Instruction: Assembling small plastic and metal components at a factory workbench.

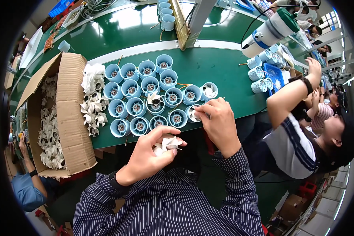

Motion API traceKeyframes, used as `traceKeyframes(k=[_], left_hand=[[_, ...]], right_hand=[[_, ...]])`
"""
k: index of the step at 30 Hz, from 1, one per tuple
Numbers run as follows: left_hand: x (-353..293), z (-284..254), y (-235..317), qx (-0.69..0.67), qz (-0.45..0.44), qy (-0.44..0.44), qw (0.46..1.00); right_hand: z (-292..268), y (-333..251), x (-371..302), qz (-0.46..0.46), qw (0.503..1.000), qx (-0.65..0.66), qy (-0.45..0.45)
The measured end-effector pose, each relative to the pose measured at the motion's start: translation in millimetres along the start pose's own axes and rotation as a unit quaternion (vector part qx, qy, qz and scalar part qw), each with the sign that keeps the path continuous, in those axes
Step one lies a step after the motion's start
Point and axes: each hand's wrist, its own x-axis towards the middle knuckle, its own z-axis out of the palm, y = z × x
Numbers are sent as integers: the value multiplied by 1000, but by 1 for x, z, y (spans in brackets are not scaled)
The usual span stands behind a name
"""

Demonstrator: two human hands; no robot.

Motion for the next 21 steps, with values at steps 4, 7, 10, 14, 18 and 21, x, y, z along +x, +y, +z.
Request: traceKeyframes(k=[4, 7, 10, 14, 18, 21], left_hand=[[-3, -7, 2, 116, 55, 15, 992], [-3, -6, 7, 179, 91, 45, 979], [-2, -4, 14, 210, 109, 83, 968], [-1, -7, 10, 259, 170, 99, 946], [0, -8, 5, 294, 209, 93, 928], [4, -9, 1, 276, 239, 102, 925]], right_hand=[[2, -5, -3, -22, 999, 5, 26], [-2, -9, 3, -43, 998, -38, 3], [-10, -12, 5, -44, 997, -61, -26], [-4, -5, 0, -40, 999, -25, -17], [-6, -7, 1, -51, 998, -33, -34], [-1, -10, 3, -76, 992, -91, -45]])
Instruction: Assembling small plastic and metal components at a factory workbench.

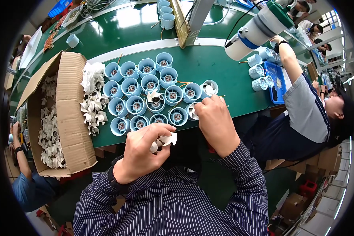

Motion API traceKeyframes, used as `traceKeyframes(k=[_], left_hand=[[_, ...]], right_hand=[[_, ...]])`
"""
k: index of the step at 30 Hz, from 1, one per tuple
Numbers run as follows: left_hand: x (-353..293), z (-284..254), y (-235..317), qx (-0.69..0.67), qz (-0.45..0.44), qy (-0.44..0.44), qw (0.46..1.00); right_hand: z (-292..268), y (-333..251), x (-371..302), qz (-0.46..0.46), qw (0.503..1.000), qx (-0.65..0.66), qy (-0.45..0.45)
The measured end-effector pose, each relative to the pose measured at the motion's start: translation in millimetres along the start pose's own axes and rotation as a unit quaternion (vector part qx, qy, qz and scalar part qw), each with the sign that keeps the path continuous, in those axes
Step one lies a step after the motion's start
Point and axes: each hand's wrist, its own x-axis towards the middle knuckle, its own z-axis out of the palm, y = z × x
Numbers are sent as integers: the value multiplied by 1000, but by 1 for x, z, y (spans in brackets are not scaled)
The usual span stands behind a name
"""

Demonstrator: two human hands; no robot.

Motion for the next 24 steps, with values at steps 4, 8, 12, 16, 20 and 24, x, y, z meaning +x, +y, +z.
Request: traceKeyframes(k=[4, 8, 12, 16, 20, 24], left_hand=[[2, 2, 2, -13, -3, 4, 1000], [0, 2, 1, -9, 2, 7, 1000], [-3, -1, 0, -7, -2, 4, 1000], [-5, -2, 1, 6, -39, -3, 999], [-1, -5, 0, 20, -13, -1, 1000], [-5, -7, -11, 61, 31, 28, 997]], right_hand=[[0, 2, 2, -4, 999, -39, -13], [11, 3, 3, -18, 998, -54, -4], [-8, 2, 6, -2, 1000, -16, 24], [1, 6, 4, -9, 1000, 17, -4], [0, 3, 5, -7, 1000, -18, -9], [-23, -28, 2, 0, 987, 154, 45]])
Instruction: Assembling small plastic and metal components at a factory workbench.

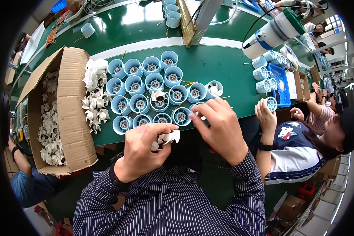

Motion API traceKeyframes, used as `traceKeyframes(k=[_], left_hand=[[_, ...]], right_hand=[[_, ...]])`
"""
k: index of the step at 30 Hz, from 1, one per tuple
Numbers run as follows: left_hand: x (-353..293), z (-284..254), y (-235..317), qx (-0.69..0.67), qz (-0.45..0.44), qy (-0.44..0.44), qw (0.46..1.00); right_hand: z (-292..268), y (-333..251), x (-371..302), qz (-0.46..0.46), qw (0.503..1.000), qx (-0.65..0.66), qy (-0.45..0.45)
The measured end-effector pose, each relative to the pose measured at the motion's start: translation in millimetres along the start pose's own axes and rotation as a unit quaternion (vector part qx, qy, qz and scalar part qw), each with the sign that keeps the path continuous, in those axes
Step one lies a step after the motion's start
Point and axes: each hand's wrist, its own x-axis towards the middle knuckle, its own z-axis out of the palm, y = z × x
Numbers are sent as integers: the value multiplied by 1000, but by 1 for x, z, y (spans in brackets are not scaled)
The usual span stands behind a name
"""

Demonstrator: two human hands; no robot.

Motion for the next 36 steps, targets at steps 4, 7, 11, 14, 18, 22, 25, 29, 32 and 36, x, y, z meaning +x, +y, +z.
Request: traceKeyframes(k=[4, 7, 11, 14, 18, 22, 25, 29, 32, 36], left_hand=[[4, -1, 0, 9, 8, 41, 999], [3, 0, 1, 42, 27, 47, 998], [7, 1, 2, 26, 38, 79, 996], [7, -5, 6, -26, -10, 75, 997], [4, -16, 6, -113, -115, 33, 986], [1, -28, 0, -220, -209, -9, 953], [1, -36, 0, -353, -339, -56, 870], [0, -43, -3, -501, -441, -82, 741], [0, -43, -1, -552, -483, -56, 678], [3, -45, 3, -584, -504, -45, 635]], right_hand=[[-4, -27, 0, -83, 990, 110, 22], [2, -27, -4, -151, 983, 97, 45], [12, -22, -6, -217, 969, 63, 102], [13, -16, -6, -242, 960, 67, 125], [10, -6, -5, -255, 953, 54, 152], [15, 22, 9, -135, 968, 114, 179], [16, 45, 23, 91, 972, 148, 158], [21, 66, 35, 156, 979, 103, 83], [26, 73, 37, 128, 990, 37, 36], [23, 71, 38, 118, 992, 19, 27]])
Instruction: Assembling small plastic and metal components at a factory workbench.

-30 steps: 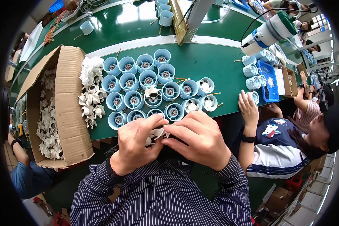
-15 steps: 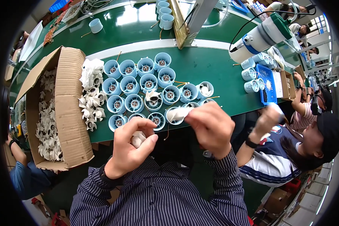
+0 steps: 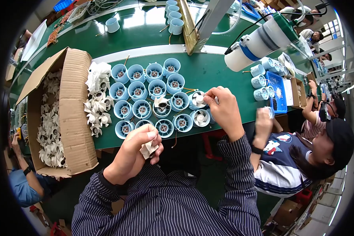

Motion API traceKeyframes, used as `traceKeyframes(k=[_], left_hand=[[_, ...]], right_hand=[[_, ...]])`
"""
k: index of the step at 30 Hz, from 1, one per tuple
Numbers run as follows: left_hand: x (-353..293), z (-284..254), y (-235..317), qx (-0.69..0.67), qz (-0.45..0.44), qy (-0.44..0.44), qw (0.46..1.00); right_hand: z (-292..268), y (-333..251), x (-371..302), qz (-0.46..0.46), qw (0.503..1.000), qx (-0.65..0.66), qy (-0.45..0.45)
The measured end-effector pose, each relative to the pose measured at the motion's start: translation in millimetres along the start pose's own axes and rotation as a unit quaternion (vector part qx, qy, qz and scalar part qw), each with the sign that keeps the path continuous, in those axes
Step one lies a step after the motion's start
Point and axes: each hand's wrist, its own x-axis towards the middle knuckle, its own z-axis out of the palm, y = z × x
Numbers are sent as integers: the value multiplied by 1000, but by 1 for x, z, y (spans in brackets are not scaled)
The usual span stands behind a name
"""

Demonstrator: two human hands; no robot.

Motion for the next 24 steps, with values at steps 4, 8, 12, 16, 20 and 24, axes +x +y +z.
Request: traceKeyframes(k=[4, 8, 12, 16, 20, 24], left_hand=[[1, -2, -8, 1, 13, -29, 999], [5, 2, -13, 6, 13, -68, 998], [5, 6, -14, 27, 19, -73, 997], [3, 6, -6, 99, -19, -107, 989], [-2, 10, -8, 165, 30, -74, 983], [-5, 10, -5, 135, 30, -73, 988]], right_hand=[[1, -14, 3, -15, 999, 33, 27], [1, -16, 2, -63, 994, -88, 17], [0, -18, 4, -73, 992, -105, -2], [-4, -15, 3, -81, 992, -100, -6], [-3, -14, 1, -52, 995, -73, -32], [-1, -28, 1, -74, 984, -157, -27]])
